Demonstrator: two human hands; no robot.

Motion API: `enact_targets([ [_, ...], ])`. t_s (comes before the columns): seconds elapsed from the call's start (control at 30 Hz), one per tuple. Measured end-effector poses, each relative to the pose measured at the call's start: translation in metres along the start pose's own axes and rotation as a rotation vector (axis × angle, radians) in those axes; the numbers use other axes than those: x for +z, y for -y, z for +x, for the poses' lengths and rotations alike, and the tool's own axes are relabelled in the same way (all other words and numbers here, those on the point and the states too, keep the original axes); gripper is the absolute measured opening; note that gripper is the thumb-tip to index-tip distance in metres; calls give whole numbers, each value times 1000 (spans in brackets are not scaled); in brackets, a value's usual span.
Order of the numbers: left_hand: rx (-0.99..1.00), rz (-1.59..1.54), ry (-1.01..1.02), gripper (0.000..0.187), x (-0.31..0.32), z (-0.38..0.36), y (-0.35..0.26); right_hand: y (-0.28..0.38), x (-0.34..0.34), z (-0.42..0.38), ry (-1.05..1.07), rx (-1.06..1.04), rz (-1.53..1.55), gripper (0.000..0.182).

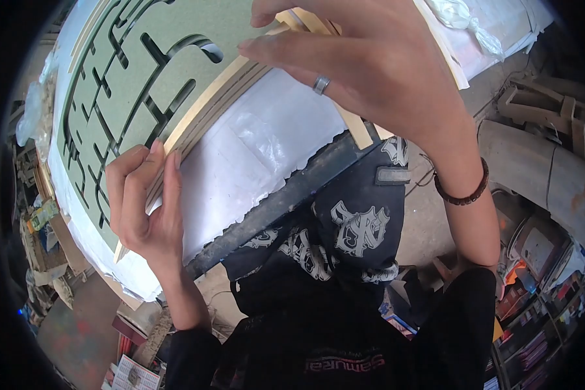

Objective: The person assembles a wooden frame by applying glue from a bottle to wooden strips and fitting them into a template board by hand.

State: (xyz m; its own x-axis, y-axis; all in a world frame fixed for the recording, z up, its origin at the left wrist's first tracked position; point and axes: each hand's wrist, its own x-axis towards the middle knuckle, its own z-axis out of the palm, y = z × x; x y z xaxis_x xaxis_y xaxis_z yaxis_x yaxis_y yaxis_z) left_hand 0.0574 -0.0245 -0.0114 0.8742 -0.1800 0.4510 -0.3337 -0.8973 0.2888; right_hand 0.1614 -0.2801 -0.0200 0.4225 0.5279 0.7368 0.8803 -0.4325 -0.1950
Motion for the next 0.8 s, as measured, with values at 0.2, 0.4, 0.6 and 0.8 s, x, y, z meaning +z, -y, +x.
enact_targets([
  [0.2,-1,25,-6,20,0,0,0,-6,6,-11,33,3,68,17],
  [0.4,-7,17,-10,20,1,-1,1,4,-2,-9,87,96,93,16],
  [0.6,-22,-5,-7,17,0,1,-3,8,-4,-12,129,102,16,23],
  [0.8,10,-39,-27,15,2,0,1,17,-13,-12,203,181,85,38],
])
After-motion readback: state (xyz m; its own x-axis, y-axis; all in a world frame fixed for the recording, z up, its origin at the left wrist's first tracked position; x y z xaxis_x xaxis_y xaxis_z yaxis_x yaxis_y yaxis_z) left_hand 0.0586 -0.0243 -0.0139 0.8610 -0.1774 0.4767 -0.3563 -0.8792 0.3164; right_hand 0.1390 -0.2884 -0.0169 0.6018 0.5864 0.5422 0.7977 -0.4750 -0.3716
